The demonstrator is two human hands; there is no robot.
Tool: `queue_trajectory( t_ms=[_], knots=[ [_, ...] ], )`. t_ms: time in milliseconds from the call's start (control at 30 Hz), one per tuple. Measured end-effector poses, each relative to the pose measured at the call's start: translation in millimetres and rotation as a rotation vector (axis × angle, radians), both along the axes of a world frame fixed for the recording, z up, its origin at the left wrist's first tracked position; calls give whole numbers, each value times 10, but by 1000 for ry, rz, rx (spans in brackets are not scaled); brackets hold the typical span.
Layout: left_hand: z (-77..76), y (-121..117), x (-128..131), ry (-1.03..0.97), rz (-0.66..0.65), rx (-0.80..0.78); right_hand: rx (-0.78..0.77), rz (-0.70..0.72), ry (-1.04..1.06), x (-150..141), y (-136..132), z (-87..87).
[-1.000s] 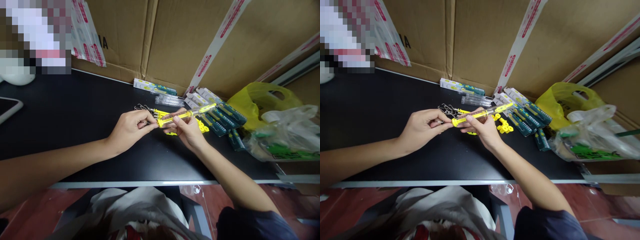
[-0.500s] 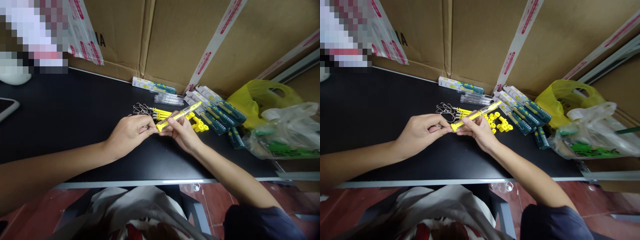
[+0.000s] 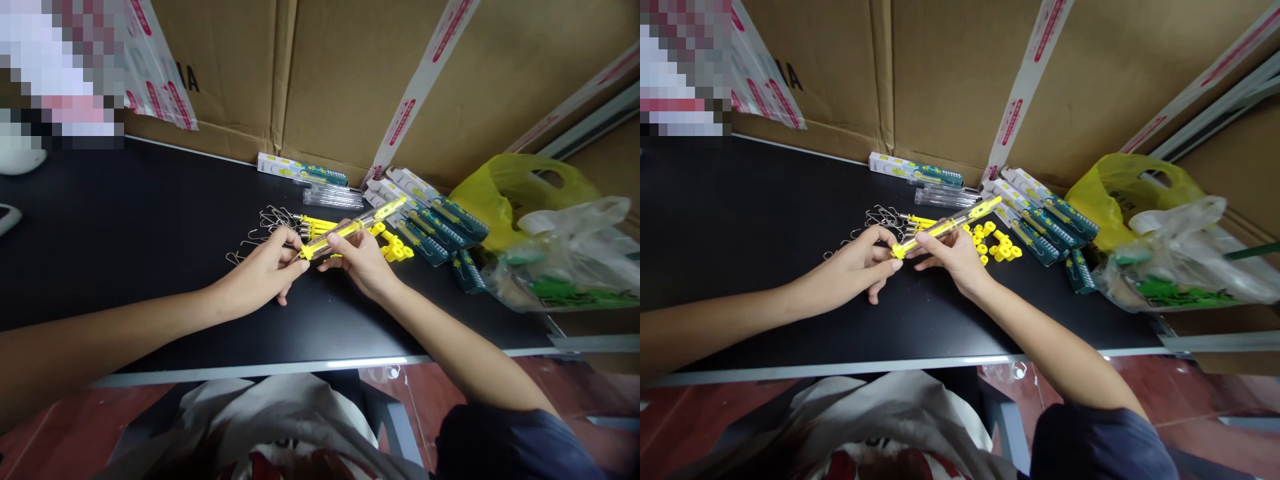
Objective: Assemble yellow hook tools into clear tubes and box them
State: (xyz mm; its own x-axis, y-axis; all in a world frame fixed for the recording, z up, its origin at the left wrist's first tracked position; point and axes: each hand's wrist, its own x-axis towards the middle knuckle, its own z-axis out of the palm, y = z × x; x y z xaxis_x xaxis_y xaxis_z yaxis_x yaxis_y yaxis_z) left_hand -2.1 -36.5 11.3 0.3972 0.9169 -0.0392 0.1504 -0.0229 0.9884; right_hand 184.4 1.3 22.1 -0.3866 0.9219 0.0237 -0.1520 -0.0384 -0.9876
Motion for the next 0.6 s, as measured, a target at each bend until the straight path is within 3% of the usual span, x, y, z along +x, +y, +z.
queue_trajectory(
  t_ms=[267,467,600],
  knots=[
    [55,-4,57,-135,-55,-216,65,-31,-109,-38,-40,2],
    [27,18,59,-199,-65,-157,127,5,-127,-58,-52,34],
    [73,101,13,-227,26,-151,155,159,-278,132,87,141]
  ],
)
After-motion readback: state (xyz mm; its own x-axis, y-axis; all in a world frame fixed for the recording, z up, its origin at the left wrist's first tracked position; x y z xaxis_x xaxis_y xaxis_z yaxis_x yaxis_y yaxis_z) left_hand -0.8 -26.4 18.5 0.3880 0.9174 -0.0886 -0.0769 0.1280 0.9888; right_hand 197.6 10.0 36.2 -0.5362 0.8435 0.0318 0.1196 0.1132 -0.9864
